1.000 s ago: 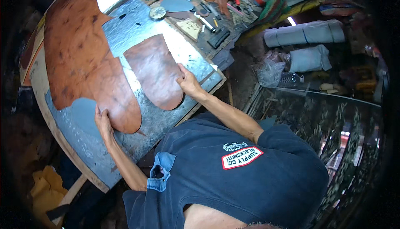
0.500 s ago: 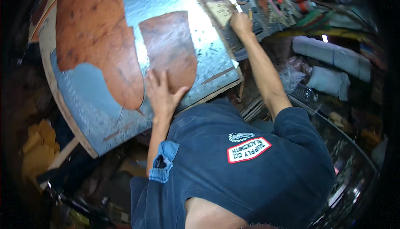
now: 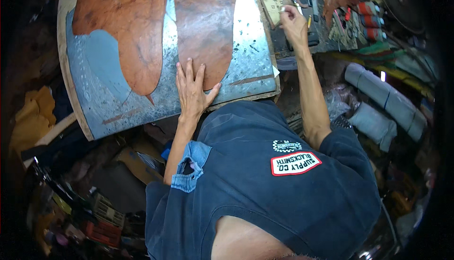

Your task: Manually cutting patterns out of a large piece of brown leather using a metal template and a hand knife.

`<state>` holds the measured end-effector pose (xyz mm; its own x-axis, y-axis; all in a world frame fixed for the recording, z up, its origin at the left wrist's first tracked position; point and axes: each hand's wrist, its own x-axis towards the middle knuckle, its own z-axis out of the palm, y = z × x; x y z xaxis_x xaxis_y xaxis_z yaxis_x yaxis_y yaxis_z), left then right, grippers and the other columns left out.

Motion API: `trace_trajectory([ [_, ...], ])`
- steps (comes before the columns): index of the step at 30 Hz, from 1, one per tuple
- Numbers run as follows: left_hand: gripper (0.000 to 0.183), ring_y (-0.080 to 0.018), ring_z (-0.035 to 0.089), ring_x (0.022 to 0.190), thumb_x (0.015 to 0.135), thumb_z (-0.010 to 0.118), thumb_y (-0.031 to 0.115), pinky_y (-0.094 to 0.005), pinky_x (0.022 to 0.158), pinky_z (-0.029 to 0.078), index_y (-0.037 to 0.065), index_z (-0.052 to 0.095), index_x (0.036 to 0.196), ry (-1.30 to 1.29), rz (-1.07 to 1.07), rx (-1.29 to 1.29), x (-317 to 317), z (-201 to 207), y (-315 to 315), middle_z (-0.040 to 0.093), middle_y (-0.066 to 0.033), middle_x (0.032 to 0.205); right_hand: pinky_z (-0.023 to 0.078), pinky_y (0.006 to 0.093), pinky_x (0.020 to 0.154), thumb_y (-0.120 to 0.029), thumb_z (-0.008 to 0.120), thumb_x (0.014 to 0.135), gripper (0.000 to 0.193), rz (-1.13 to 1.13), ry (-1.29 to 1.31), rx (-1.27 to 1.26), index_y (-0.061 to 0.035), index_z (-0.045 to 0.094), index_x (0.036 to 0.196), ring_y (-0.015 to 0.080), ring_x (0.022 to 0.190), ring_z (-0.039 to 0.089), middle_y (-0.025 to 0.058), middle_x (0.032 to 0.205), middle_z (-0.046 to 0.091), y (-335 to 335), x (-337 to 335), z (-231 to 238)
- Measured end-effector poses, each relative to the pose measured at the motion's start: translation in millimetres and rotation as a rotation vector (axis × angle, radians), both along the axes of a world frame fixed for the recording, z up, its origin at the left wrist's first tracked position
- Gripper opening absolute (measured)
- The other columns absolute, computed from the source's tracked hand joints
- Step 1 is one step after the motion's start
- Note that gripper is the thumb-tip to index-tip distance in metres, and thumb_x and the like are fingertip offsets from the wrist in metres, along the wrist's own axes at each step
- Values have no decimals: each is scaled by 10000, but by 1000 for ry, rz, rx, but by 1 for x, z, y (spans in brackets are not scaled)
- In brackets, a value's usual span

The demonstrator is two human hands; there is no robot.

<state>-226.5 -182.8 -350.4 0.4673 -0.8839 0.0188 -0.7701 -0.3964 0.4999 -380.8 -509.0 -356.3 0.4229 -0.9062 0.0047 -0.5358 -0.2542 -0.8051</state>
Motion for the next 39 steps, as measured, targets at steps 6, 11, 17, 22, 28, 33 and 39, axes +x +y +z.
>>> trace_trajectory([
  [6, 617, -518, 252, 1350, 713, 762, 353, -588, 1066, 272, 44, 582, 1216, -18, 37, -52, -8, -2, -2, 361, -238, 1445, 532, 353, 666, -102, 553, 874, 179, 678, 38, 178, -12, 600, 1021, 251, 744, 665, 158, 856, 672, 127, 69, 16],
  [11, 394, -443, 377, 1309, 727, 726, 258, -551, 1046, 316, 7, 638, 1017, -25, 123, -178, -20, 0, -3, 474, -241, 1348, 543, 381, 693, -69, 591, 854, 168, 750, -111, -183, -20, 667, 996, 316, 807, 674, 147, 915, 683, 139, 83, -4],
  [17, 289, -426, 445, 1267, 736, 722, 215, -521, 1039, 352, 10, 655, 929, 8, 162, -236, -28, -5, 0, 529, -238, 1294, 545, 370, 692, -69, 603, 843, 164, 819, 36, -144, -48, 697, 976, 301, 797, 676, 129, 908, 687, 143, 83, 4],
  [22, 226, -429, 469, 1249, 749, 713, 196, -526, 1034, 366, 13, 655, 868, 1, 149, -264, -26, -3, -1, 571, -244, 1238, 547, 356, 691, -71, 592, 848, 174, 807, 114, -130, -29, 700, 978, 283, 779, 677, 136, 909, 692, 141, 79, 19],
  [28, 186, -367, 594, 1080, 879, 592, 185, -457, 967, 427, 7, 640, 904, 158, 249, -330, -12, 14, -1, 641, -216, 1080, 515, 246, 703, -31, 524, 950, 205, 333, -437, 342, -22, 666, 1098, 104, 782, 616, 58, 915, 686, 139, 62, 66],
  [33, 288, -168, 537, 819, 1001, 442, 255, -321, 768, 439, -2, 571, 1005, 689, 753, -449, 16, 6, 8, 588, -106, 848, 530, 310, 745, -72, 631, 851, 139, 596, -162, -42, -16, 703, 956, 212, 782, 675, 116, 874, 705, 150, 71, 11],
  [39, 290, -190, 572, 862, 1010, 424, 243, -313, 766, 453, -8, 559, 1065, 674, 735, -386, 20, 5, 14, 606, -121, 903, 524, 384, 743, -94, 635, 808, 143, 704, 33, -230, -24, 711, 907, 293, 784, 669, 129, 860, 701, 147, 78, -3],
])
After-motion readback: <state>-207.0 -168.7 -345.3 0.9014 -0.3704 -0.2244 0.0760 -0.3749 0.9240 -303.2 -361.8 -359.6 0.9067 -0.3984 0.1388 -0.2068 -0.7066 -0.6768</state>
